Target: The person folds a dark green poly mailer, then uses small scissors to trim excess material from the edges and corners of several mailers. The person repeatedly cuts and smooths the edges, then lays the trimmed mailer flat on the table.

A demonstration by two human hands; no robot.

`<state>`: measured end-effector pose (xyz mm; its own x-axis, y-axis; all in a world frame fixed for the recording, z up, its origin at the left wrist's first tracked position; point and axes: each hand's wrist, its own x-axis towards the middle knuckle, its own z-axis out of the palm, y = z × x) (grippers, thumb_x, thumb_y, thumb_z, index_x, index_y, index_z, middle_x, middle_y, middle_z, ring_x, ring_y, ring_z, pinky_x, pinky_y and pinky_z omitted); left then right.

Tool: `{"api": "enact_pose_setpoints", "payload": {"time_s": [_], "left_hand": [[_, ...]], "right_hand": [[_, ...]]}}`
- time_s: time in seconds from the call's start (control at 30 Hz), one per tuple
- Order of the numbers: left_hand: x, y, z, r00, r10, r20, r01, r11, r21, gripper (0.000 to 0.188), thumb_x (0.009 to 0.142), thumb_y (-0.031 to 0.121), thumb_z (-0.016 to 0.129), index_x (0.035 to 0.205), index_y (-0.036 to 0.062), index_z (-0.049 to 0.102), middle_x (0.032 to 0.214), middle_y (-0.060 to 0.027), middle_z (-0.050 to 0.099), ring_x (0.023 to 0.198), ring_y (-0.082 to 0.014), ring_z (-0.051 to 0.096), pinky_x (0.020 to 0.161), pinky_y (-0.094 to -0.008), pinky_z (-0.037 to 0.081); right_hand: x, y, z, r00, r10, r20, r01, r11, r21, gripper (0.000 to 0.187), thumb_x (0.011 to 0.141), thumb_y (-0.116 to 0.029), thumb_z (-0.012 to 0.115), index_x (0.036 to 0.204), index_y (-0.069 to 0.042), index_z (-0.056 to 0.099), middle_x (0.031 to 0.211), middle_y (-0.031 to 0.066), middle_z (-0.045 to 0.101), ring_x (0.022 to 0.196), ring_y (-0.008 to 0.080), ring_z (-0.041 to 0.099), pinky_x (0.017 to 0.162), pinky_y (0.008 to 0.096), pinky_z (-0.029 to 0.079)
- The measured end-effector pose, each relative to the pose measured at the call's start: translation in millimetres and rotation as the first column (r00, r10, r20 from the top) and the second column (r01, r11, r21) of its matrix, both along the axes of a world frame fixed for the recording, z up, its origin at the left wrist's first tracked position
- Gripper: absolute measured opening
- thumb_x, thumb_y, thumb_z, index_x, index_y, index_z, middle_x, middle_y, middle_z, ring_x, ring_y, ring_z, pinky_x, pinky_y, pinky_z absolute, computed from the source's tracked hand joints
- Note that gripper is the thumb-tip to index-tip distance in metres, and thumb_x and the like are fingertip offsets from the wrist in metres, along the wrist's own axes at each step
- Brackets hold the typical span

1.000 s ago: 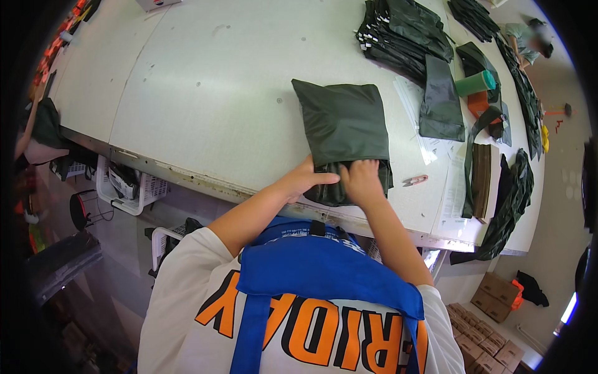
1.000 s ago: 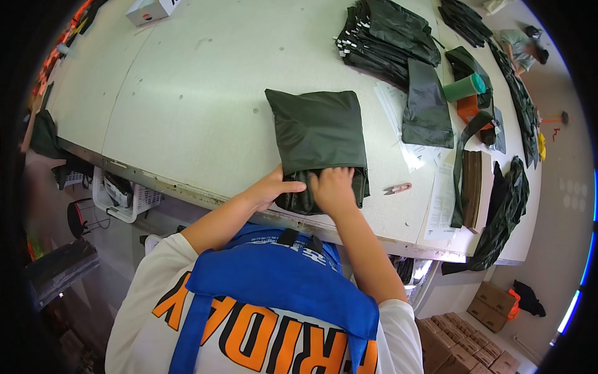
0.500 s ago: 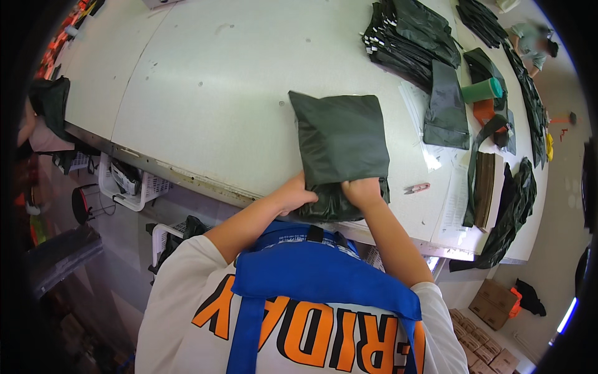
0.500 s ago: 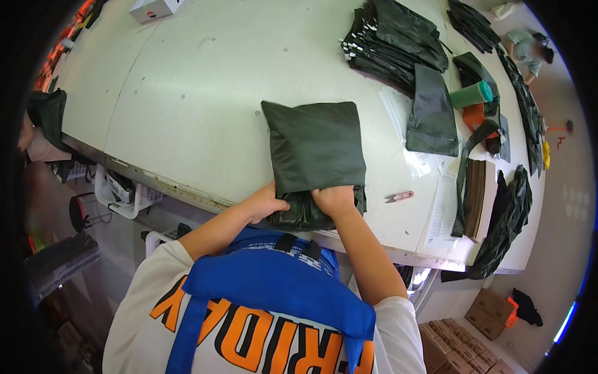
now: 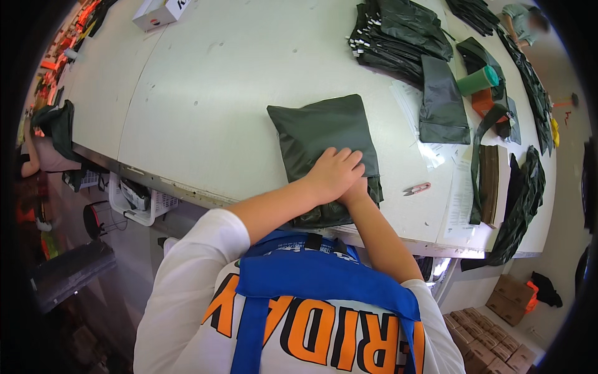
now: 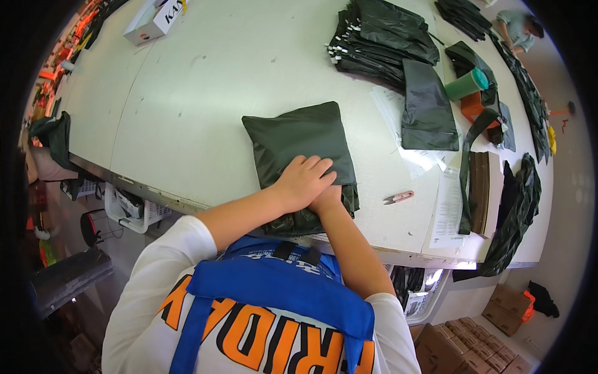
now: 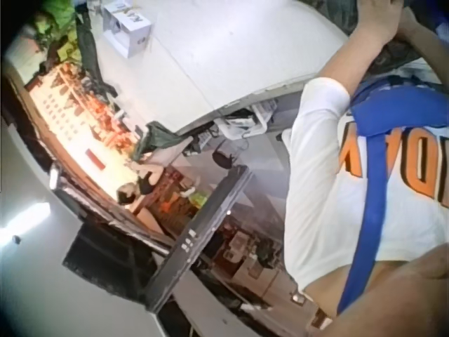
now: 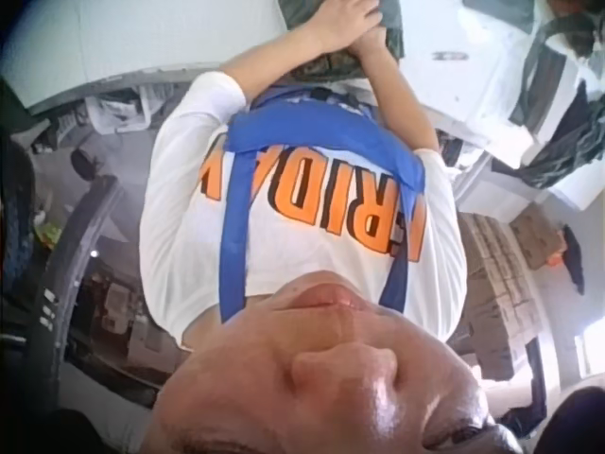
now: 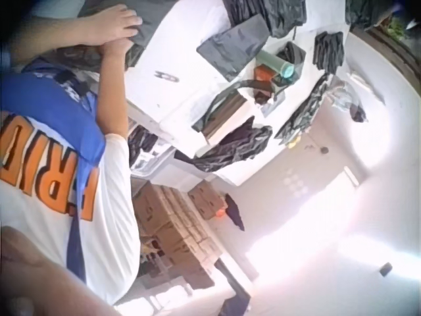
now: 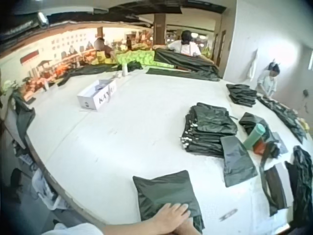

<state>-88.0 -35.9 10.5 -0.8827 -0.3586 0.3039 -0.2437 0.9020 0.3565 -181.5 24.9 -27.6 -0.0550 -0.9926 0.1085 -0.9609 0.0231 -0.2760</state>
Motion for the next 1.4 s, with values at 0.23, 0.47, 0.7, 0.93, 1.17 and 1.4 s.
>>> {"api": "enact_pose_setpoints", "payload": {"time_s": [0.23,0.47,0.7,0.93,1.17,1.4], "left_hand": [[-63,4,-14,0.974,-0.186,0.13,0.166,0.974,0.152,0.009,0.074,0.012,0.056,0.075,0.0051,0.06,0.078,-0.0138,0.061,0.072,-0.0339,0.062,0.061,-0.044,0.051],[-15,30,10,0.937,-0.299,0.182,0.195,0.878,0.437,0.025,0.083,0.015,0.056,0.106,0.005,0.059,0.105,-0.0141,0.056,0.101,-0.0331,0.055,0.083,-0.0432,0.046],[82,26,-27,0.829,0.521,0.205,-0.343,0.184,0.921,0.095,0.073,0.02,0.077,0.146,0.0032,0.019,0.137,-0.0182,0.039,0.129,-0.0318,0.037,0.108,-0.0401,0.029],[87,6,-26,0.98,0.154,0.126,-0.076,-0.294,0.953,0.087,0.069,0.009,0.068,0.144,0.0002,0.024,0.137,-0.0164,0.043,0.124,-0.0234,0.042,0.104,-0.0324,0.034],[89,-13,-32,0.97,-0.055,0.237,-0.238,-0.027,0.971,0.062,0.073,0.009,0.066,0.13,-0.0019,0.046,0.121,-0.0135,0.056,0.111,-0.0204,0.052,0.095,-0.0309,0.041],[83,5,-28,0.921,0.205,0.33,-0.338,0.005,0.941,0.06,0.074,0.01,0.063,0.13,-0.0032,0.046,0.119,-0.0181,0.059,0.108,-0.0232,0.056,0.093,-0.0318,0.043]], "right_hand": [[-6,9,1,0.981,-0.055,0.186,0.039,0.996,0.085,0.036,0.089,-0.027,0.049,0.121,-0.01,0.054,0.128,0.0122,0.052,0.121,0.0295,0.045,0.104,0.0409,0.033],[-37,25,-7,0.8,-0.154,0.58,0.075,0.985,0.157,0.038,0.092,-0.023,0.047,0.127,-0.009,0.051,0.133,0.012,0.049,0.126,0.0283,0.042,0.106,0.0388,0.032],[-50,14,-43,0.93,-0.144,0.337,0.09,0.981,0.17,0.053,0.092,-0.034,0.05,0.138,-0.008,0.042,0.141,0.0141,0.042,0.13,0.0281,0.038,0.11,0.0383,0.028],[-5,-13,-7,0.964,-0.043,0.264,0.001,0.987,0.158,0.058,0.09,-0.038,0.052,0.139,-0.009,0.04,0.144,0.014,0.038,0.131,0.0285,0.036,0.11,0.0393,0.027],[12,-40,-1,0.963,0.053,0.264,-0.094,0.985,0.145,0.06,0.09,-0.04,0.052,0.139,-0.008,0.041,0.143,0.0149,0.039,0.131,0.0292,0.037,0.11,0.0399,0.027],[4,-68,-5,0.952,0.081,0.294,-0.128,0.981,0.143,0.06,0.09,-0.04,0.052,0.138,-0.007,0.041,0.143,0.0154,0.04,0.131,0.0291,0.037,0.11,0.0397,0.027]]}}
